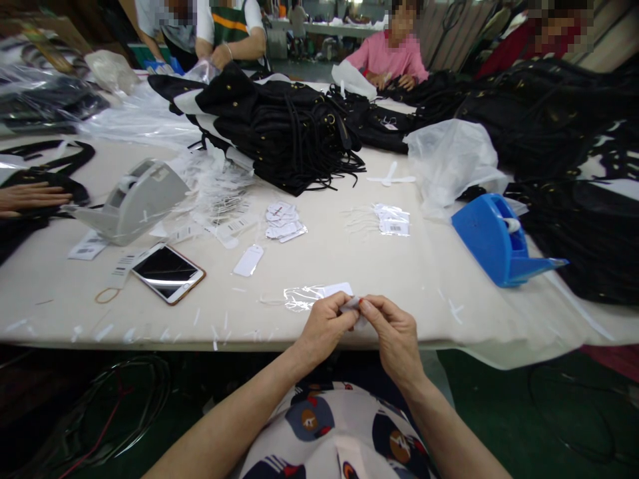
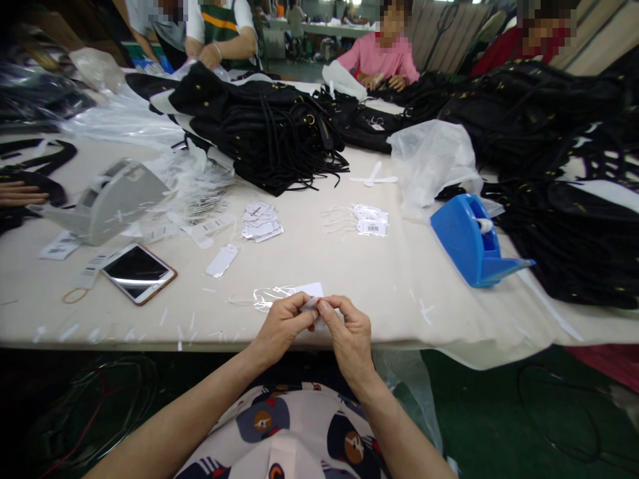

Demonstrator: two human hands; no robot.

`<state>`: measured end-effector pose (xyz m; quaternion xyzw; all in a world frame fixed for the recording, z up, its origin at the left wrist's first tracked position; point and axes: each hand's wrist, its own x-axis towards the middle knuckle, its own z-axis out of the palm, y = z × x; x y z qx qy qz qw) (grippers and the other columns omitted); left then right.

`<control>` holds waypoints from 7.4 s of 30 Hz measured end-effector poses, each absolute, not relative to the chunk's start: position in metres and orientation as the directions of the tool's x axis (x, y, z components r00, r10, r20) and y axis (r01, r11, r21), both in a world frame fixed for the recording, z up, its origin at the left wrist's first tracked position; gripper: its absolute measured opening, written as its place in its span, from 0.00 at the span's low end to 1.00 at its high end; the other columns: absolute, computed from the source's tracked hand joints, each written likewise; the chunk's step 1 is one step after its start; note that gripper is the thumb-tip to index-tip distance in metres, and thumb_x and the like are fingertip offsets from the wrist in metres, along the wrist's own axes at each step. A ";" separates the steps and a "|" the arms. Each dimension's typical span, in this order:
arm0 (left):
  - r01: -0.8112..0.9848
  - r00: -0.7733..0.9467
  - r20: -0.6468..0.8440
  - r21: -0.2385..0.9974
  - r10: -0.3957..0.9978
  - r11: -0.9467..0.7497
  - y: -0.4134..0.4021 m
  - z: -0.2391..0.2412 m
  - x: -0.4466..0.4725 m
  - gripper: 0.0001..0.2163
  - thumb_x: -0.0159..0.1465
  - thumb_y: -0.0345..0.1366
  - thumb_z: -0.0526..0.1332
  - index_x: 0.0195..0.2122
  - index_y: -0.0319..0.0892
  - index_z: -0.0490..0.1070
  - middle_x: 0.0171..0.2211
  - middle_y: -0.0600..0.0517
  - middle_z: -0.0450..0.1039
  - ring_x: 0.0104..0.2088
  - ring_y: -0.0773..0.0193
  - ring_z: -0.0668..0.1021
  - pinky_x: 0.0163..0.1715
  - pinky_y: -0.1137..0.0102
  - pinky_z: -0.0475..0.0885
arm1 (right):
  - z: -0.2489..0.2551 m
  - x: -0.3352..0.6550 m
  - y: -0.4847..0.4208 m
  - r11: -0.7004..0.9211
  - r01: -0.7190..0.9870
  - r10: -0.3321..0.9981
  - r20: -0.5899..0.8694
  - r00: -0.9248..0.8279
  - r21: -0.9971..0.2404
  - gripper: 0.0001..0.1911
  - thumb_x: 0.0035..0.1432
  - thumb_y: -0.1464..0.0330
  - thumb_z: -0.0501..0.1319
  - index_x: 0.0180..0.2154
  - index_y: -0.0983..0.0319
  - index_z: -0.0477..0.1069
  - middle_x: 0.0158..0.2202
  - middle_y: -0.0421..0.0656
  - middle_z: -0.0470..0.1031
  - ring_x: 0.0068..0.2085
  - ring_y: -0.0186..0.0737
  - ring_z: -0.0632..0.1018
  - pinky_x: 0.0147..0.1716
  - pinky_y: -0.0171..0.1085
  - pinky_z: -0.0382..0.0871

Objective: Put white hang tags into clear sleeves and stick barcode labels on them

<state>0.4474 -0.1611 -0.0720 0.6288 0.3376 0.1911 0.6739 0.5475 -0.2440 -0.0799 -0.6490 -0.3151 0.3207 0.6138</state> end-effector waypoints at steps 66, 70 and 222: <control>0.024 0.440 -0.183 0.981 0.879 0.192 -0.153 -0.073 0.438 0.10 0.56 0.37 0.58 0.37 0.37 0.70 0.24 0.54 0.71 0.17 0.74 0.68 0.19 0.77 0.63 | -0.092 0.547 -0.227 0.021 -0.300 0.784 -0.170 0.597 -0.954 0.09 0.48 0.64 0.64 0.29 0.63 0.69 0.21 0.37 0.68 0.22 0.30 0.67 0.21 0.31 0.58; 0.284 0.414 0.124 0.924 0.902 -0.257 -0.136 -0.087 0.415 0.17 0.59 0.35 0.55 0.50 0.40 0.63 0.35 0.49 0.74 0.27 0.69 0.73 0.30 0.72 0.69 | -0.092 0.568 -0.219 -0.077 -0.236 0.798 -0.201 0.568 -0.969 0.12 0.44 0.63 0.66 0.27 0.63 0.68 0.18 0.36 0.66 0.20 0.30 0.65 0.20 0.31 0.57; 0.203 0.836 -0.270 0.961 0.477 0.188 -0.091 -0.079 0.448 0.10 0.46 0.32 0.65 0.28 0.36 0.67 0.24 0.53 0.70 0.25 0.71 0.71 0.25 0.75 0.64 | -0.103 0.558 -0.212 -0.184 -0.225 0.904 -0.254 0.343 -0.957 0.22 0.38 0.64 0.69 0.37 0.62 0.65 0.21 0.36 0.70 0.23 0.33 0.71 0.25 0.33 0.64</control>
